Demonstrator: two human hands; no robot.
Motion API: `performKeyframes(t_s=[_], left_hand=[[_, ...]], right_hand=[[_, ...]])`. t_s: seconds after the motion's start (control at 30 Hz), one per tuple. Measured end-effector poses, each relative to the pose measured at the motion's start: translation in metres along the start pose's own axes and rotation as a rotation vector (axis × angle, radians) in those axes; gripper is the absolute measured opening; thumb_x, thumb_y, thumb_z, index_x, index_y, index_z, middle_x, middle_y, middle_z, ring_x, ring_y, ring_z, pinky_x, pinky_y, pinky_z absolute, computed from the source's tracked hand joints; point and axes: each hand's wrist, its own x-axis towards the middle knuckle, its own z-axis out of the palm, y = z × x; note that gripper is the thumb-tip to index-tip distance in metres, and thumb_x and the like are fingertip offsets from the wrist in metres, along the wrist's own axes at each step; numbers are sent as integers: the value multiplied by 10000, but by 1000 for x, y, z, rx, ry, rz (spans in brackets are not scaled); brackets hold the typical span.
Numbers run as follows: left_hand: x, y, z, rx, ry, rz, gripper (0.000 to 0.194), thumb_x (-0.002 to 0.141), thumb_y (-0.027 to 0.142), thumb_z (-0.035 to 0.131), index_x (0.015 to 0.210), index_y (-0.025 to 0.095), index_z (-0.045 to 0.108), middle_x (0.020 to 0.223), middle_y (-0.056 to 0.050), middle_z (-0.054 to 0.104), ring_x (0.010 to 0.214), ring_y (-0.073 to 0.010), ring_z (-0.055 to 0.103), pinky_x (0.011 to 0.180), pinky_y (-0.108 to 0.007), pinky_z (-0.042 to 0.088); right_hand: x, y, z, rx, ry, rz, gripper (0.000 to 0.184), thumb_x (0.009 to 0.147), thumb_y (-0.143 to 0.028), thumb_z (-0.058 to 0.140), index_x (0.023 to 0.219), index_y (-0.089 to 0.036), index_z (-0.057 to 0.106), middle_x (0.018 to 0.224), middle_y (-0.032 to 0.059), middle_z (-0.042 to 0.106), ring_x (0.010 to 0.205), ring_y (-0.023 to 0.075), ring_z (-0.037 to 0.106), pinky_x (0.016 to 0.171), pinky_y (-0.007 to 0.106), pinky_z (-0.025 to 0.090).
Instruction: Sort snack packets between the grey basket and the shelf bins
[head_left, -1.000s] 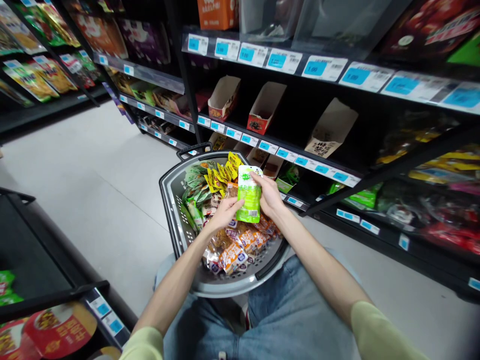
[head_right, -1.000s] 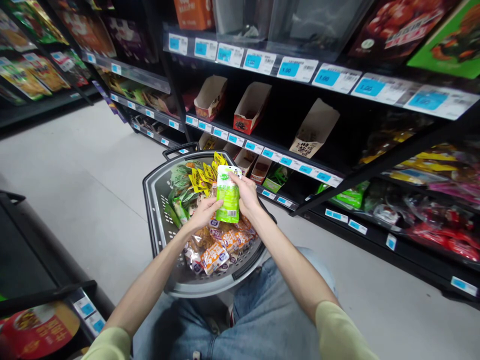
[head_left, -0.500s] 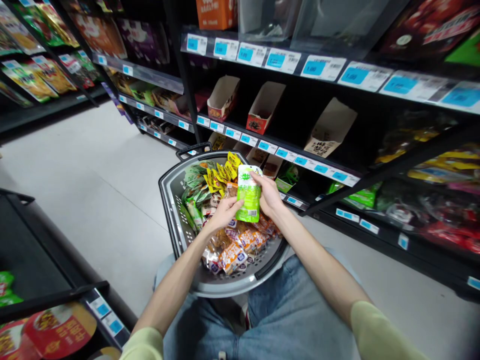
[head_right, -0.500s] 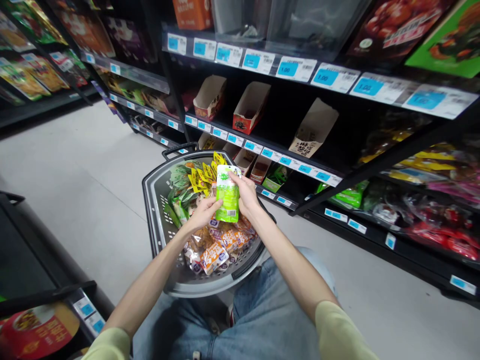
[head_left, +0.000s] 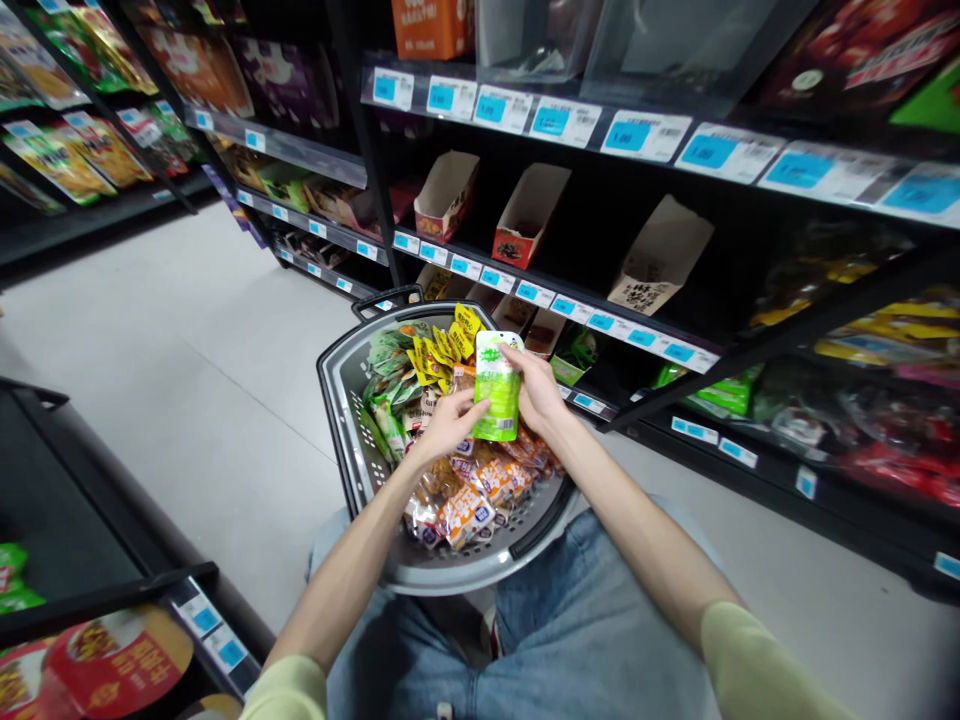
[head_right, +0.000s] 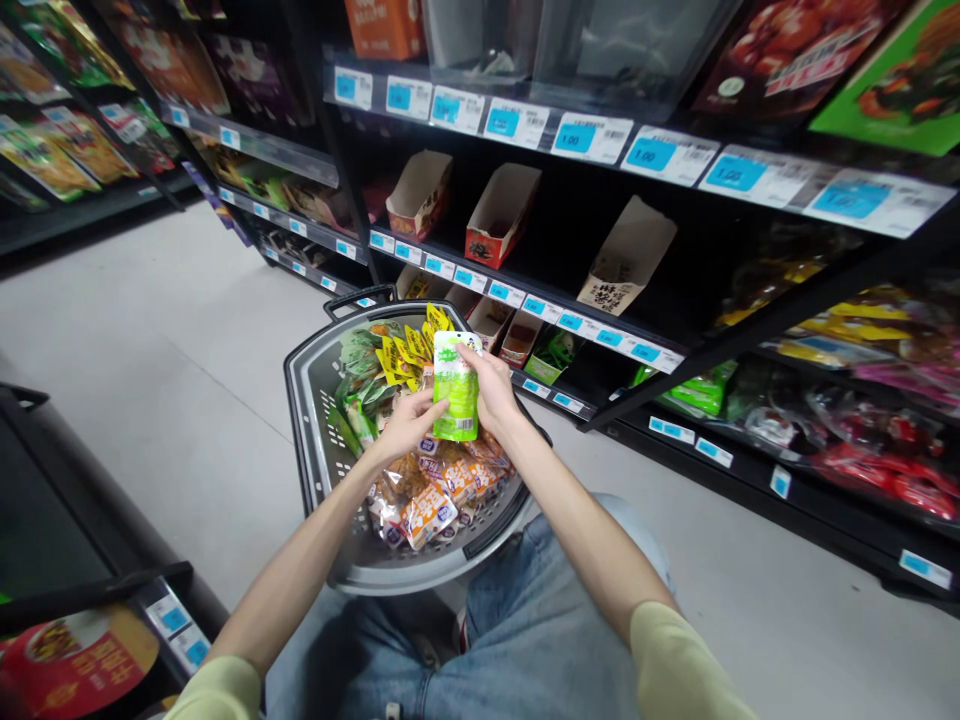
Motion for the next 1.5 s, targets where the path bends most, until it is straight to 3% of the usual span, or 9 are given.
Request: performKeyframes(t_s=[0.3, 0.5, 0.67, 0.77, 0.9, 1.0, 1.1, 1.3, 1.5], left_hand=[[1, -1, 2, 14, 106, 43, 435, 862, 386, 631, 1211, 159, 503, 1029, -91, 684, 863, -174, 669, 792, -306, 538], [1, -2, 0, 428, 314, 234, 476, 801, 327, 696, 1197, 193, 466, 1212, -115, 546, 1097, -220, 570, 914, -375, 500], [0, 2, 0, 693, 301, 371, 602, 675, 408, 810, 1177, 200, 552, 1363, -139, 430, 1306, -311, 414, 1096, -493, 359], [0, 1, 2, 724, 249, 381, 584, 706, 320, 772, 1232, 191, 555, 1323, -133, 498, 1258, -301, 464, 1079, -479, 384], [0, -1, 1, 621, 241, 300, 400, 860, 169, 527, 1259, 187, 561, 1239, -103, 619, 1167, -234, 565, 1041, -408, 423], [2, -3, -3, 402, 339, 174, 328, 937, 259, 473, 1237, 183, 582, 1126, -80, 691, 1001, -198, 647, 912, -334, 484], [6, -6, -7, 134, 397, 57, 353, 939, 413, 499, 1155, 159, 617, 843, -40, 706, 703, -157, 632, 651, -249, 477], [9, -3, -7, -74, 400, -7, 392, 867, 528, 586, 972, 156, 649, 651, 10, 613, 504, -95, 490, 460, -190, 337], [9, 1, -6, -155, 371, -46, 383, 828, 547, 628, 901, 171, 613, 600, 33, 583, 442, -84, 465, 419, -187, 347]], right_hand=[[1, 3, -1, -5, -4, -10, 291, 580, -337, 865, 741, -169, 689, 732, 25, 736, 774, 212, 702, 721, 323, 566], [3, 9, -1, -2, 58, -16, 302, 539, -337, 889, 673, -170, 676, 702, 19, 729, 740, 205, 699, 706, 320, 570], [10, 16, -3, 39, 124, -24, 341, 546, -342, 876, 765, -173, 676, 764, 20, 740, 719, 185, 689, 677, 305, 565], [9, 15, -5, 14, 133, -8, 347, 567, -356, 861, 788, -183, 657, 748, 1, 724, 730, 180, 682, 650, 285, 557], [4, 10, -4, -65, 16, 20, 322, 657, -404, 807, 847, -201, 644, 797, -20, 710, 745, 143, 660, 647, 249, 539], [3, 8, -3, -109, -20, -15, 409, 640, -353, 833, 969, -227, 625, 864, -29, 717, 795, 130, 663, 693, 234, 529], [5, 9, -3, -119, 26, -96, 583, 542, -253, 884, 1055, -230, 607, 866, -23, 732, 816, 149, 676, 750, 262, 532], [6, 9, -5, -159, -16, -4, 363, 545, -261, 859, 853, -185, 680, 876, 26, 754, 793, 193, 687, 708, 299, 538], [3, 7, -3, -174, -20, 26, 362, 535, -253, 860, 848, -182, 692, 870, 23, 757, 778, 184, 687, 657, 273, 517]])
